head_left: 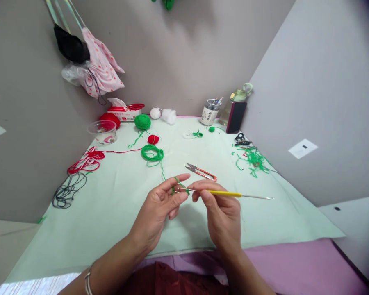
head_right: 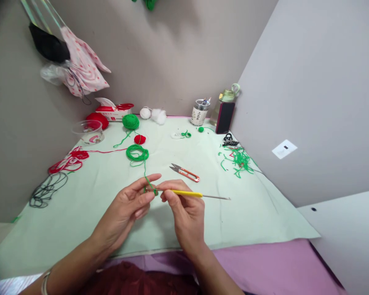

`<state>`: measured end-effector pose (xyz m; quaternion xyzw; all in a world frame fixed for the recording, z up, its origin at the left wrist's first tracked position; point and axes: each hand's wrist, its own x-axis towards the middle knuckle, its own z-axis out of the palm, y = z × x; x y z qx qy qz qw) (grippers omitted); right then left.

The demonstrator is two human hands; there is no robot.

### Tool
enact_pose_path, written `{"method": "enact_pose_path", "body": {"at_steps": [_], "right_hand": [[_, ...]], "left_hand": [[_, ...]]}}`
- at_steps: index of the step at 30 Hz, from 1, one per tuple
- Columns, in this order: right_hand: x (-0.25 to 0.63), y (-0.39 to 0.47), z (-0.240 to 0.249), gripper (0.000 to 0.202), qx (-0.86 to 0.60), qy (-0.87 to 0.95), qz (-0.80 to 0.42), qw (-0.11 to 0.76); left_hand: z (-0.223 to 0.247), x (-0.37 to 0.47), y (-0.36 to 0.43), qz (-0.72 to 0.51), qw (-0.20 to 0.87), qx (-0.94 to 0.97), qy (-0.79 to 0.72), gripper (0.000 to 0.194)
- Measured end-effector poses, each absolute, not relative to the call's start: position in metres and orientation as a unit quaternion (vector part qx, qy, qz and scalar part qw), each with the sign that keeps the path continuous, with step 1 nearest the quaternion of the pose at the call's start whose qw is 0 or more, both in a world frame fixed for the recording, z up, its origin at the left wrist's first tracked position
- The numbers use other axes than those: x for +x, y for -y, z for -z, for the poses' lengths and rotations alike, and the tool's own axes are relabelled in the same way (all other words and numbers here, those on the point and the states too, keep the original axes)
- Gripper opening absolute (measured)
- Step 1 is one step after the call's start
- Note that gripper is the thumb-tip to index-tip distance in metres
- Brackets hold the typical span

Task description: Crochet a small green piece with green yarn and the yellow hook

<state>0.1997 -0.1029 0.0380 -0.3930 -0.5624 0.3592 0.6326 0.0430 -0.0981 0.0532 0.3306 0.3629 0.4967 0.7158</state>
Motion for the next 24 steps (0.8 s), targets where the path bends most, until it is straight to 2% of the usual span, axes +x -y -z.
{"method": "enact_pose_path", "body": {"at_steps": [3,6,8,10,12,15,20,24], "right_hand": [[0.197,0.106,-0.037,0.024,-0.393,0.606,-0.295,0.625],[0.195,0.109,-0.03,0.034,-0.383,0.686,-0.145,0.601],[0.198,0.109,-0.025,0.036,-0.38,0.704,-0.091,0.593],[0.201,0.107,-0.024,0.031,-0.395,0.668,-0.131,0.617],[0.204,0.104,-0.028,0.023,-0.4,0.603,-0.23,0.651],[0.203,0.101,-0.036,0.018,-0.361,0.568,-0.348,0.653],[0.199,0.099,-0.036,0.015,-0.366,0.581,-0.363,0.63],[0.206,0.096,-0.031,0.017,-0.347,0.523,-0.461,0.627]], "left_hand": [[-0.053,0.045,0.1,-0.506,0.714,0.317,-0.365,0.045],[-0.05,0.047,0.101,-0.506,0.732,0.29,-0.352,0.047],[-0.049,0.047,0.1,-0.485,0.766,0.262,-0.331,0.044],[-0.049,0.044,0.098,-0.471,0.79,0.235,-0.315,0.039],[-0.05,0.042,0.096,-0.48,0.789,0.223,-0.314,0.036],[-0.052,0.042,0.096,-0.499,0.764,0.252,-0.323,0.04],[-0.054,0.046,0.1,-0.49,0.742,0.3,-0.344,0.043],[-0.054,0.041,0.098,-0.48,0.733,0.321,-0.359,0.04]]}}
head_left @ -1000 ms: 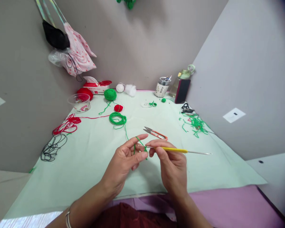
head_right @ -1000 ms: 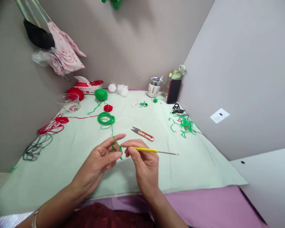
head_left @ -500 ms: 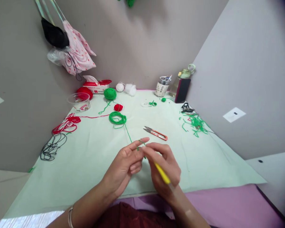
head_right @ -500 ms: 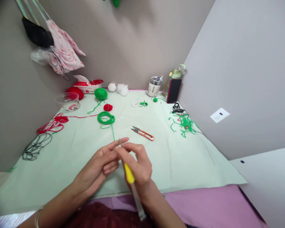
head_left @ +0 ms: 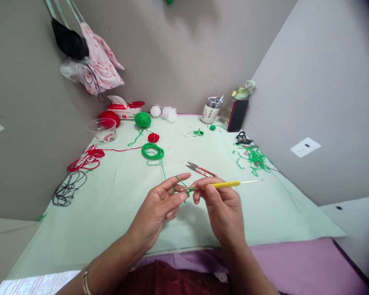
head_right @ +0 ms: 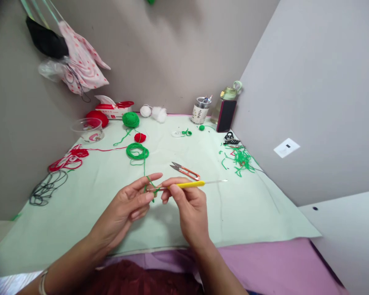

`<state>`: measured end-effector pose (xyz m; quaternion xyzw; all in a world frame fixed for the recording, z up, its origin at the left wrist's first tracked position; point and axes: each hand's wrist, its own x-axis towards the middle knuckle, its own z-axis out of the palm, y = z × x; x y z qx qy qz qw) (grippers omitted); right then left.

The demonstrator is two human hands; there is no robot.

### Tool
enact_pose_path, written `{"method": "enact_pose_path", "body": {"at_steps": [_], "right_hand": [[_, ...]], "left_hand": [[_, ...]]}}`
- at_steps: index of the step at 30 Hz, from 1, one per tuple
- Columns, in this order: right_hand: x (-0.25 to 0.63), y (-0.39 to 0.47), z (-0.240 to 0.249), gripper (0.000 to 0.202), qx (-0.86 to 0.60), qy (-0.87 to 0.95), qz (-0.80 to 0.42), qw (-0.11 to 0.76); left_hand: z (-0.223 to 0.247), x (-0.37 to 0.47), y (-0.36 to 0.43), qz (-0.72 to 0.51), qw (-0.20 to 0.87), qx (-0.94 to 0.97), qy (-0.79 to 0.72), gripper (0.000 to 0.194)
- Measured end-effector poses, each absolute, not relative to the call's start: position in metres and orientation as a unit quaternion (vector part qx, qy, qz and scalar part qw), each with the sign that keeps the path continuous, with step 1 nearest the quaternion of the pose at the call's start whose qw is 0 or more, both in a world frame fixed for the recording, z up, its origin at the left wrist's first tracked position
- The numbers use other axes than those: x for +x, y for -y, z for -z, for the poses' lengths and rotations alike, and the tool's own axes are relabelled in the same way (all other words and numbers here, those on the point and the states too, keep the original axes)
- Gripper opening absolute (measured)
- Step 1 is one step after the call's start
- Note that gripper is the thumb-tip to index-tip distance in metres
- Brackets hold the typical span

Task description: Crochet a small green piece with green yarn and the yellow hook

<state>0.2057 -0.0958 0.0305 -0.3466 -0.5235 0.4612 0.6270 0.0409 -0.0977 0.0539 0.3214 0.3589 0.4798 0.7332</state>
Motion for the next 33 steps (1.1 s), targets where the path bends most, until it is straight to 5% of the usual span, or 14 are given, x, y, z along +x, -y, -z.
{"method": "enact_pose_path", "body": {"at_steps": [4,14,22,29,33], "right_hand": [[0.211,0.1,-0.034,0.023,-0.344,0.557,-0.436,0.617],[0.207,0.111,-0.028,0.032,-0.327,0.798,0.014,0.507],[0.203,0.104,-0.038,0.024,-0.345,0.627,-0.291,0.635],[0.196,0.106,-0.021,0.036,-0.347,0.754,-0.021,0.557],[0.203,0.105,-0.024,0.026,-0.38,0.683,-0.139,0.608]], "left_hand": [[-0.054,0.034,0.096,-0.477,0.722,0.345,-0.362,0.035],[-0.051,0.039,0.103,-0.502,0.716,0.321,-0.365,0.057],[-0.055,0.039,0.099,-0.498,0.754,0.268,-0.336,0.041],[-0.051,0.045,0.102,-0.494,0.756,0.265,-0.337,0.048],[-0.049,0.039,0.096,-0.474,0.796,0.224,-0.303,0.037]]}}
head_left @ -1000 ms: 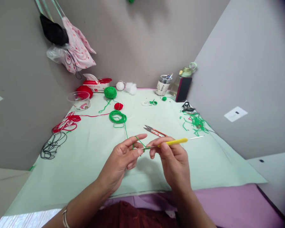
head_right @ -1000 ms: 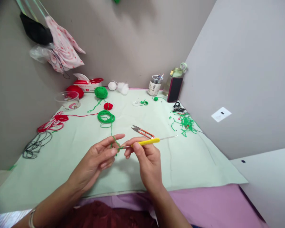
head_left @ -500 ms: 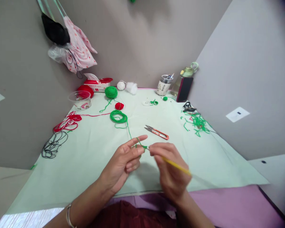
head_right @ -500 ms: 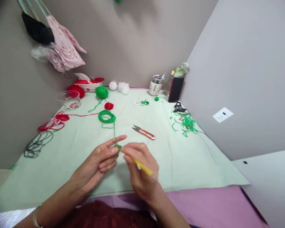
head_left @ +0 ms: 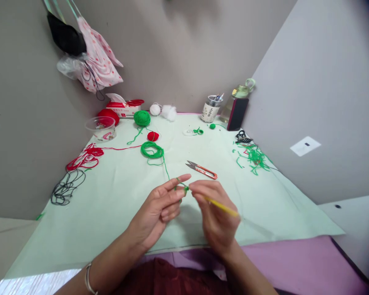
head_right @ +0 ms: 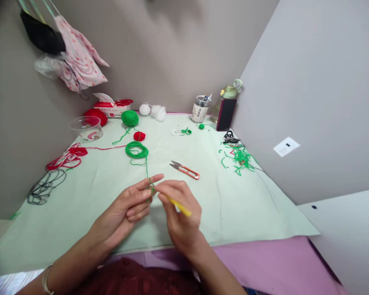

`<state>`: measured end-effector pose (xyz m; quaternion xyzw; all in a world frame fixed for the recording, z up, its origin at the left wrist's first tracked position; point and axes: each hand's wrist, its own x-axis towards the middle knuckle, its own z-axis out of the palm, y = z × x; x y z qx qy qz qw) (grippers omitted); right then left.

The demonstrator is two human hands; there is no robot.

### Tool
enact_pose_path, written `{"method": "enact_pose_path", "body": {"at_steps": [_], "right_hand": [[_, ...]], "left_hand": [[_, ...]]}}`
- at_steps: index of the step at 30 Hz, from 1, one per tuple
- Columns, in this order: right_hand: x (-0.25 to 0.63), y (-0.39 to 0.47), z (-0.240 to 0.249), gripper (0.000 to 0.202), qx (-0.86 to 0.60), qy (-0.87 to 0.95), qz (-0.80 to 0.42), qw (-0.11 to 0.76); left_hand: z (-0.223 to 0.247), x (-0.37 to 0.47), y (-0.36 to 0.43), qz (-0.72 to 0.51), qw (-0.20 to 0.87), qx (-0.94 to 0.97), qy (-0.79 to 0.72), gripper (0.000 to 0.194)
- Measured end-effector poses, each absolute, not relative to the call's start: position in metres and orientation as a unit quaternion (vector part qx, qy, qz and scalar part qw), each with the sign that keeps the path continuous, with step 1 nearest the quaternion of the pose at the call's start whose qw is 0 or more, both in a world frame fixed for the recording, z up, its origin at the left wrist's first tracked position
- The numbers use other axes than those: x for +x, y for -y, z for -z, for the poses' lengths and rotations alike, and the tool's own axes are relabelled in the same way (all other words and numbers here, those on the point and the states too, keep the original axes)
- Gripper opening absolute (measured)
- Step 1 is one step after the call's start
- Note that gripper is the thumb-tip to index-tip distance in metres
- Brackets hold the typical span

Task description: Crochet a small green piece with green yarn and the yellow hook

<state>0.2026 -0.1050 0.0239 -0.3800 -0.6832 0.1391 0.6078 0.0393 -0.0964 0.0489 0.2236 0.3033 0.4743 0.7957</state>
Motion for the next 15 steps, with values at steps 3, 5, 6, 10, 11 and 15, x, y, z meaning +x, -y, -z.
{"method": "enact_pose_path", "body": {"at_steps": [3,5,6,10,11,15], "right_hand": [[0.2069,0.1015,-0.0306,0.02,-0.384,0.573,-0.301,0.658],[0.2068,0.0999,-0.0334,0.019,-0.36,0.546,-0.37,0.659],[0.2059,0.0993,-0.034,0.018,-0.35,0.553,-0.385,0.651],[0.2022,0.0977,-0.0328,0.016,-0.353,0.59,-0.378,0.62],[0.2023,0.0972,-0.0322,0.017,-0.352,0.582,-0.387,0.622],[0.2066,0.097,-0.0328,0.022,-0.328,0.544,-0.448,0.629]], "left_hand": [[-0.0517,0.0347,0.0942,-0.486,0.789,0.229,-0.299,0.03],[-0.0536,0.0345,0.0954,-0.488,0.779,0.25,-0.303,0.029],[-0.0542,0.0352,0.0965,-0.486,0.775,0.264,-0.306,0.03],[-0.0541,0.0387,0.099,-0.471,0.758,0.308,-0.329,0.035],[-0.0539,0.0386,0.0987,-0.471,0.754,0.311,-0.337,0.035],[-0.0546,0.0347,0.0969,-0.472,0.744,0.317,-0.351,0.033]]}}
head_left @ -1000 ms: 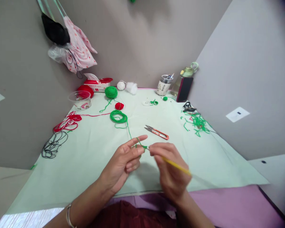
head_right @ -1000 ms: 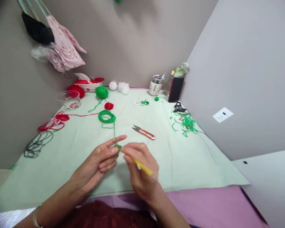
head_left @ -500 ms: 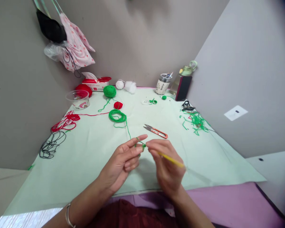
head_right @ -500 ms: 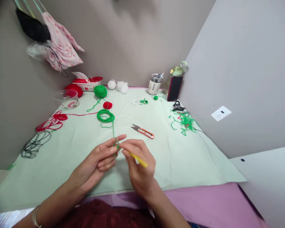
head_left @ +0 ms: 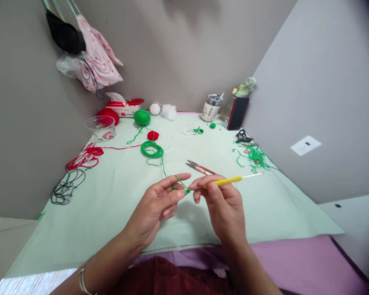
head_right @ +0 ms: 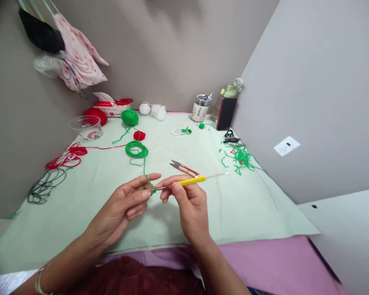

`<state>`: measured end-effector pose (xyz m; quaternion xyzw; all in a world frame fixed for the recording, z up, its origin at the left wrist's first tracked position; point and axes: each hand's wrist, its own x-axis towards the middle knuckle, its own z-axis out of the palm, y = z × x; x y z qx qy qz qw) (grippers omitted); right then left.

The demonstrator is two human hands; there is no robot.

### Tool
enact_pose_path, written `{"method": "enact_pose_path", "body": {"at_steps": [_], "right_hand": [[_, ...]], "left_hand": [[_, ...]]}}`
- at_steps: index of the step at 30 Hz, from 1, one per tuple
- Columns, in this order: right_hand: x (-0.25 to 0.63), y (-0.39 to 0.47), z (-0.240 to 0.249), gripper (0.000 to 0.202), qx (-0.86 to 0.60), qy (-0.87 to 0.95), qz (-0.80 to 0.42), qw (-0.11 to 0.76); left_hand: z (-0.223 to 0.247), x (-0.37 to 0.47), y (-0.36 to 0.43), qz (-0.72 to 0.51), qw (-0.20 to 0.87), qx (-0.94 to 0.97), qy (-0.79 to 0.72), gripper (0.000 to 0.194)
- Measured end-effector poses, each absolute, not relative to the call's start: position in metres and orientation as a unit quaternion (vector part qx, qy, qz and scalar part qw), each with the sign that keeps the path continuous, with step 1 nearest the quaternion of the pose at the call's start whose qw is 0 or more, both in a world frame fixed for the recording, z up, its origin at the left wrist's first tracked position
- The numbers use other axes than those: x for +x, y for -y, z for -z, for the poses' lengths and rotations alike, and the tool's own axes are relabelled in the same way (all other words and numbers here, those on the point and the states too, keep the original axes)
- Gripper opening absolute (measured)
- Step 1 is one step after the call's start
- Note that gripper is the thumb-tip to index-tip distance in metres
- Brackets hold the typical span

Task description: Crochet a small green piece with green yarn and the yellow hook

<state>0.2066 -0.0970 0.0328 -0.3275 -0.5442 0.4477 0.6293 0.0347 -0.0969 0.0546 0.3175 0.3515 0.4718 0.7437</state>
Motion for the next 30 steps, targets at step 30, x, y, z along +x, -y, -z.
{"method": "enact_pose_path", "body": {"at_steps": [30], "right_hand": [[0.198,0.104,-0.033,0.027,-0.352,0.654,-0.257,0.618]], "left_hand": [[-0.052,0.042,0.1,-0.506,0.709,0.313,-0.379,0.038]]}}
